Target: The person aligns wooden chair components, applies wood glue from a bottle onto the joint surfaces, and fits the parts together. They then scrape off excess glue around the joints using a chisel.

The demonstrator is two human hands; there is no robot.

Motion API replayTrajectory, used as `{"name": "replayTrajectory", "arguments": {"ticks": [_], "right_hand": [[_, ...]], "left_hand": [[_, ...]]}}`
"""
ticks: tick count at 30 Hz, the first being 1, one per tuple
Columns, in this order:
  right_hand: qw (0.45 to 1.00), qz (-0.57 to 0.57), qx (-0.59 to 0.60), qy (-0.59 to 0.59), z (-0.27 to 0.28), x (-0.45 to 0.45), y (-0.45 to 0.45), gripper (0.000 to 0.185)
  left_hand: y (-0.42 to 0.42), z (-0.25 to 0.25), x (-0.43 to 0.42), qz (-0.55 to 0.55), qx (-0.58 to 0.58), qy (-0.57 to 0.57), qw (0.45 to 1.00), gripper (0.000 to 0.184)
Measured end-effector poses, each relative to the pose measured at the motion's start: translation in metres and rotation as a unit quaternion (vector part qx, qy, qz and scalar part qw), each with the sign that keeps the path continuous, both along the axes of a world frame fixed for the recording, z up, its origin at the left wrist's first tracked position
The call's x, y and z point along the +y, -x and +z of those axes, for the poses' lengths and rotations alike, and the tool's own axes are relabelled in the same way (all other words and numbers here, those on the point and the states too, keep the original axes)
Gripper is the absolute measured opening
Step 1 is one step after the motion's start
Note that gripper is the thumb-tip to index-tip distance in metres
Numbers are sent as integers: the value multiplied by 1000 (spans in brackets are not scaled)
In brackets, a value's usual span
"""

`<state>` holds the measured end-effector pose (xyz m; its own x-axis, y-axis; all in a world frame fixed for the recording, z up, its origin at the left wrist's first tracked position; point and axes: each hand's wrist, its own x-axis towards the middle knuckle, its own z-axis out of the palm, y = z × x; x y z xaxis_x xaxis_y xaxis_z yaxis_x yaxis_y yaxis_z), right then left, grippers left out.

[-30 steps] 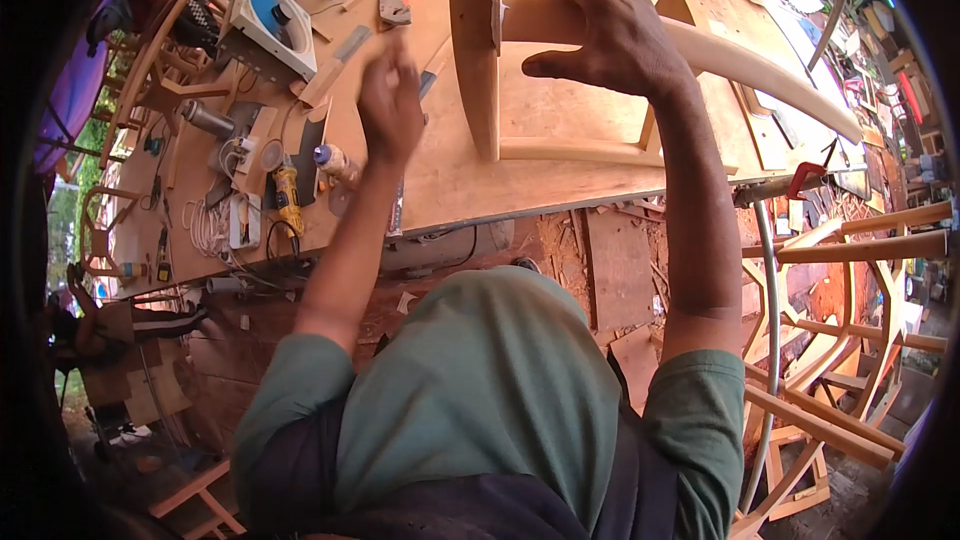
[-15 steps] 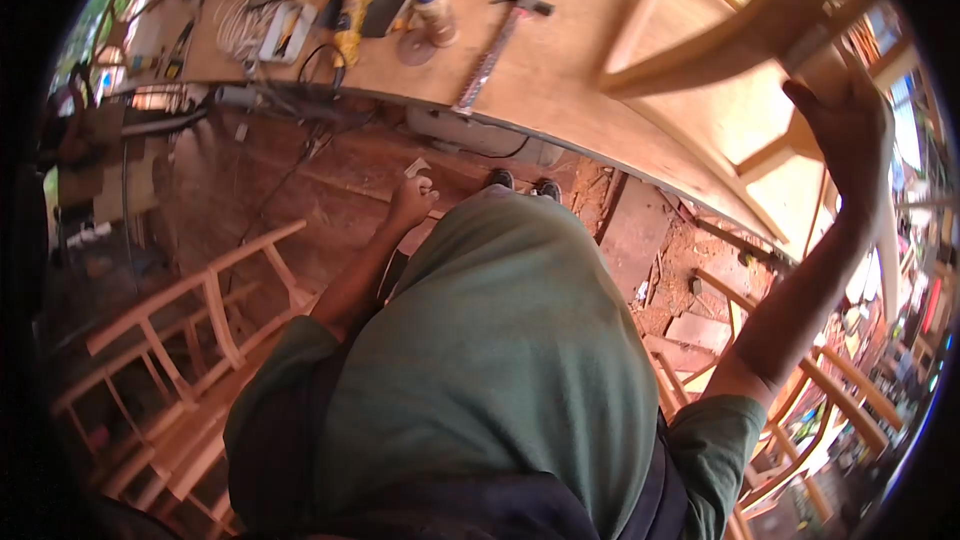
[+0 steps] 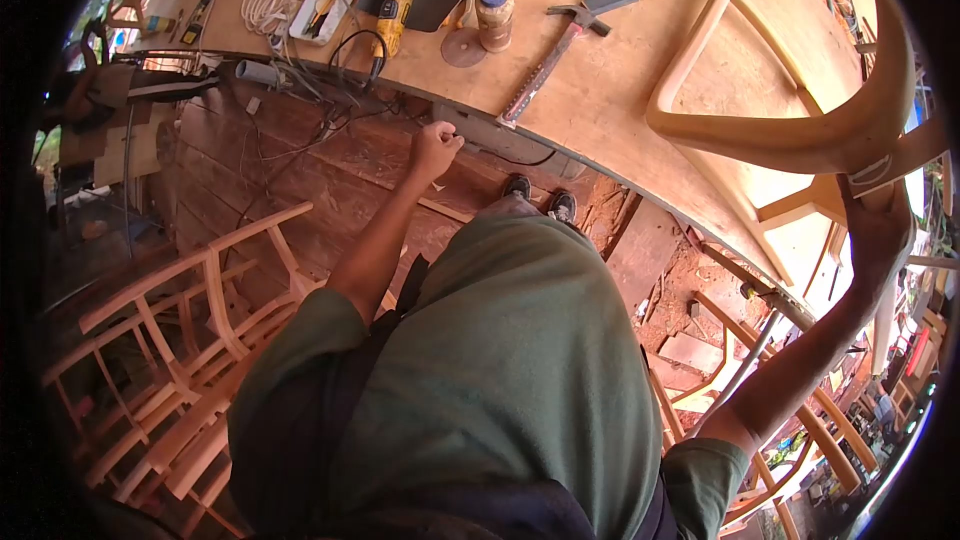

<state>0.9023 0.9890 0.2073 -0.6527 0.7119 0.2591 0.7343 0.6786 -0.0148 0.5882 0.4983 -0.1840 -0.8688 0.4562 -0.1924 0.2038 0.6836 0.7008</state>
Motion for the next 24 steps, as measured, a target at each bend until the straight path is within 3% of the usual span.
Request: {"name": "replayTrajectory", "arguments": {"ticks": [4, 10, 13, 14, 17, 18, 21, 23, 24], "right_hand": [[1000, 5, 12, -27, -5, 5, -6, 64], [997, 36, 14, -69, -15, 29, -27, 64], [996, 40, 27, -69, -17, 32, -32, 64], [996, 39, 43, -62, -15, 24, -26, 65], [995, 46, 53, -69, -20, 36, -36, 64], [997, 29, 36, -69, -21, 39, -39, 62], [997, 20, 44, -57, -21, 40, -40, 58], [997, 31, 52, -55, -24, 42, -38, 56], [996, 29, 57, -55, -26, 46, -40, 57]], "left_hand": [[26, 9, 26, -8, -26, 1, 1000, 34], [43, 24, 53, -24, 91, 88, 992, 48], [46, -17, 55, -68, 94, 165, 979, 60], [46, 10, 57, -117, 45, 222, 967, 69], [35, 24, 60, -177, 99, 296, 933, 70], [31, 21, 58, -161, 137, 287, 934, 70], [47, 19, 55, -152, -15, 176, 972, 62], [51, 56, 66, -151, -86, 119, 978, 42], [48, 76, 67, -178, -120, 7, 977, 31]]}}
